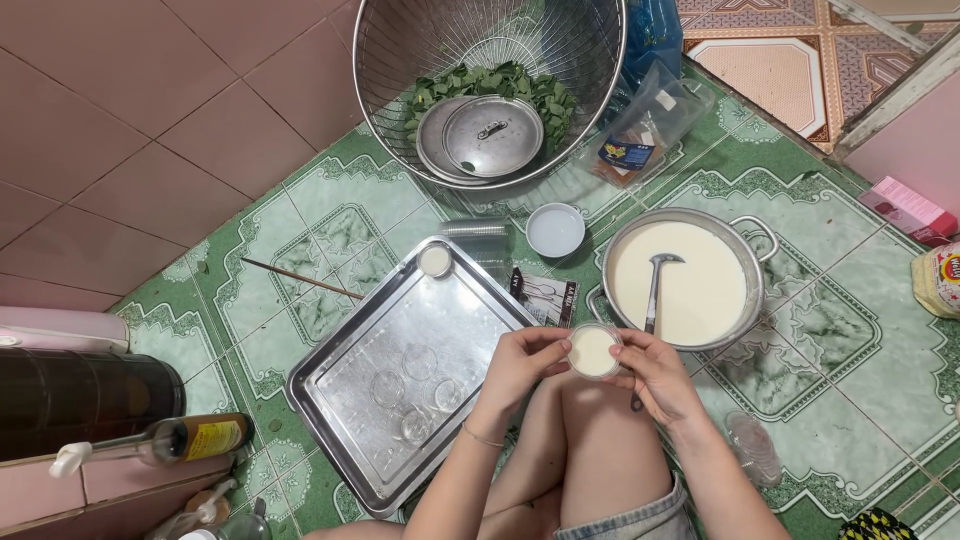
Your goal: The person is portioning a milk-based liquid from a pot into small plastic cups using a ladle.
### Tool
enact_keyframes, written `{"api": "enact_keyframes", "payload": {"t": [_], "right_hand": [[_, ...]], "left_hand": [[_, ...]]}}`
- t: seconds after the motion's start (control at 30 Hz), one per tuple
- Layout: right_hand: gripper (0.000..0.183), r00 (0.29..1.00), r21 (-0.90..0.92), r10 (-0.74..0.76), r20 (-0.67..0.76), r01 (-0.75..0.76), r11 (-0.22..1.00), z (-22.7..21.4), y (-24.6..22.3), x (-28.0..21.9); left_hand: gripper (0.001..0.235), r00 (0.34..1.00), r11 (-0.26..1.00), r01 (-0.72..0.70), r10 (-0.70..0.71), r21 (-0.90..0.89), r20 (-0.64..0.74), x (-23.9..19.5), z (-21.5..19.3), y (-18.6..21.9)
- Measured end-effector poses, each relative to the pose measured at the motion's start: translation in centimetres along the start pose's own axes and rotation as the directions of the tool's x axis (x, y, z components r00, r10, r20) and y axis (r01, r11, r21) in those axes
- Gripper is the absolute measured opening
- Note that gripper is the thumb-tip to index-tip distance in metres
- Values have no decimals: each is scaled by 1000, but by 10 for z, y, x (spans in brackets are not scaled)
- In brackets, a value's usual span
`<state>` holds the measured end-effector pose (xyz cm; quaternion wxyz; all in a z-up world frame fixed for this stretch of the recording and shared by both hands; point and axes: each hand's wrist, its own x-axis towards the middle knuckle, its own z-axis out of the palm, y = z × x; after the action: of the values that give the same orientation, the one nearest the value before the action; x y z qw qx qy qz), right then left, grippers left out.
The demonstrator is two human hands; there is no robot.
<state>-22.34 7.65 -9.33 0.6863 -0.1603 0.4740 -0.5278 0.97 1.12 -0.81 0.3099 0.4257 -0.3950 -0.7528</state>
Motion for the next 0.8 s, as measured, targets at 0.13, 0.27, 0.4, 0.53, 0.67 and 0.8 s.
{"api": "enact_keyframes", "payload": {"t": [0.13, 0.27, 0.4, 0.53, 0.67, 0.8], "right_hand": [[41, 1000, -21, -20, -10, 20, 1000, 6, -3, -3], [41, 1000, -37, -16, -27, 15, 999, 10, -4, -3], [38, 999, -38, -20, -40, 19, 999, 7, 2, 1], [36, 998, -39, -7, -62, 4, 999, 8, 2, 3], [35, 996, -80, 3, -87, -10, 997, 11, 1, 4], [36, 995, -110, 4, -100, -15, 994, 5, 6, 6]], "left_hand": [[28, 1000, 998, 22, -22, -55, -2, 2, -2, -5], [26, 999, 995, 39, -41, -89, -12, 4, -3, -8], [24, 998, 996, 59, -61, -65, -30, 8, -5, -12], [24, 993, 994, 90, -84, 67, -88, 12, 0, -3], [25, 994, 995, 54, -46, 83, -98, 16, 1, -5], [23, 993, 995, 24, -11, 101, -120, 16, 4, -6]]}}
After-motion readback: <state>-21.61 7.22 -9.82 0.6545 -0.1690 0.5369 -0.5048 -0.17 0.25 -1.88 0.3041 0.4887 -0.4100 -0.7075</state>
